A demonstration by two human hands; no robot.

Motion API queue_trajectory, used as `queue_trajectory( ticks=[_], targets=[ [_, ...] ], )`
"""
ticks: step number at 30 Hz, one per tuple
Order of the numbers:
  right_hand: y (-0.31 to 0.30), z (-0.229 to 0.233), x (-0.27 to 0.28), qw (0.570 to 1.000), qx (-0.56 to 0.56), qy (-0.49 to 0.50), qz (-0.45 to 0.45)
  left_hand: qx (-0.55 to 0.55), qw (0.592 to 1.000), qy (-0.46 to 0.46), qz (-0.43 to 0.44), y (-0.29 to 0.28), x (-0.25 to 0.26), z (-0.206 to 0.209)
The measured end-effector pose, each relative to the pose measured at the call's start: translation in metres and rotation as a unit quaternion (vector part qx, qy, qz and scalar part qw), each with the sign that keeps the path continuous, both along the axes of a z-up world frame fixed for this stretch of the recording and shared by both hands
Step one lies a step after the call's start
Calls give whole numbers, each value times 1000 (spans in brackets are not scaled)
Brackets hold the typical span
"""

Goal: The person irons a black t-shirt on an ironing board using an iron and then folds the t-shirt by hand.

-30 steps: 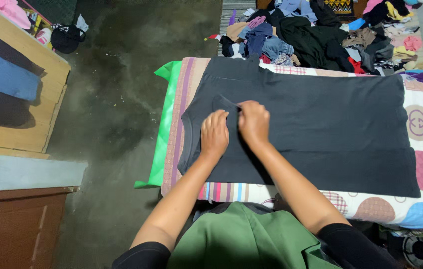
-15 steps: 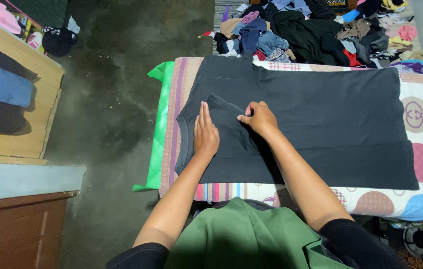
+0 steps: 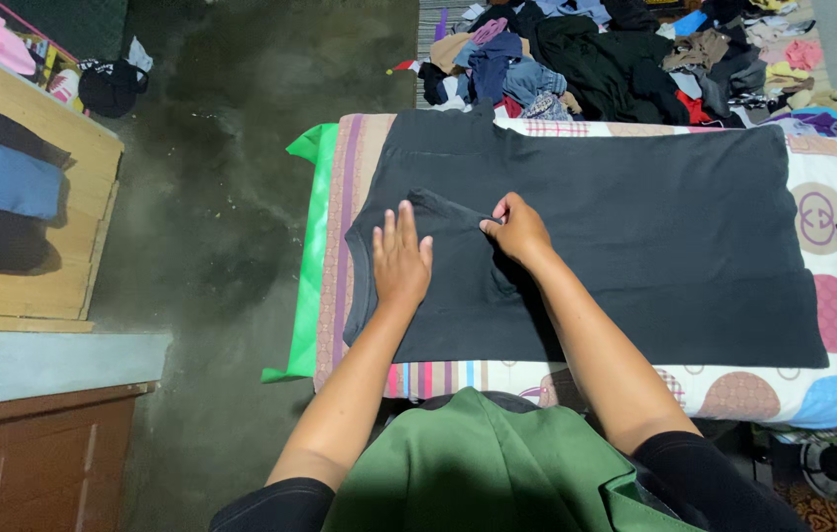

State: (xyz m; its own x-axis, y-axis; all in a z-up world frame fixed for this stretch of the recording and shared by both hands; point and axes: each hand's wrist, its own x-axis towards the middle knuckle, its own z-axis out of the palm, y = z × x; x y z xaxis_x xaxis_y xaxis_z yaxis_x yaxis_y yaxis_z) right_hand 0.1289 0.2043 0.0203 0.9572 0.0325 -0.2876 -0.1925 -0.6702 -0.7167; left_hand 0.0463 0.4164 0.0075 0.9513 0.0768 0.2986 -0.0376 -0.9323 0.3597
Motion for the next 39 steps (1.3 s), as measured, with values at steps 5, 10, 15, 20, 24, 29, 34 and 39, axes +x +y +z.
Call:
queue_trajectory(
  ticks=[5, 10, 15, 20, 24, 29, 34, 39],
  targets=[
    [5, 14, -5, 999, -49, -1, 3, 71, 996, 57, 6, 7, 20, 19],
    [-17, -1, -14, 998, 45, -38, -5, 95, 994, -62, 3, -3, 23, 14],
    [-38, 8, -44, 998, 14, -4, 55, 58, 986, -16, -157, -42, -19, 9],
    [-21, 28, -70, 991, -46, 30, 125, 1, 984, 19, -178, -47, -19, 5],
    [-33, 19, -82, 991, -64, -5, 122, -7, 985, 12, -169, -46, -19, 4],
    [-49, 12, -86, 994, 14, 51, 101, -14, 987, 38, -157, -47, -18, 3],
    [-26, 37, -79, 991, -77, 2, 108, -29, 986, 29, -160, -46, -19, 5],
    [-4, 37, -65, 990, -126, 16, 59, -88, 986, -41, -139, -41, -28, 1]
  ],
)
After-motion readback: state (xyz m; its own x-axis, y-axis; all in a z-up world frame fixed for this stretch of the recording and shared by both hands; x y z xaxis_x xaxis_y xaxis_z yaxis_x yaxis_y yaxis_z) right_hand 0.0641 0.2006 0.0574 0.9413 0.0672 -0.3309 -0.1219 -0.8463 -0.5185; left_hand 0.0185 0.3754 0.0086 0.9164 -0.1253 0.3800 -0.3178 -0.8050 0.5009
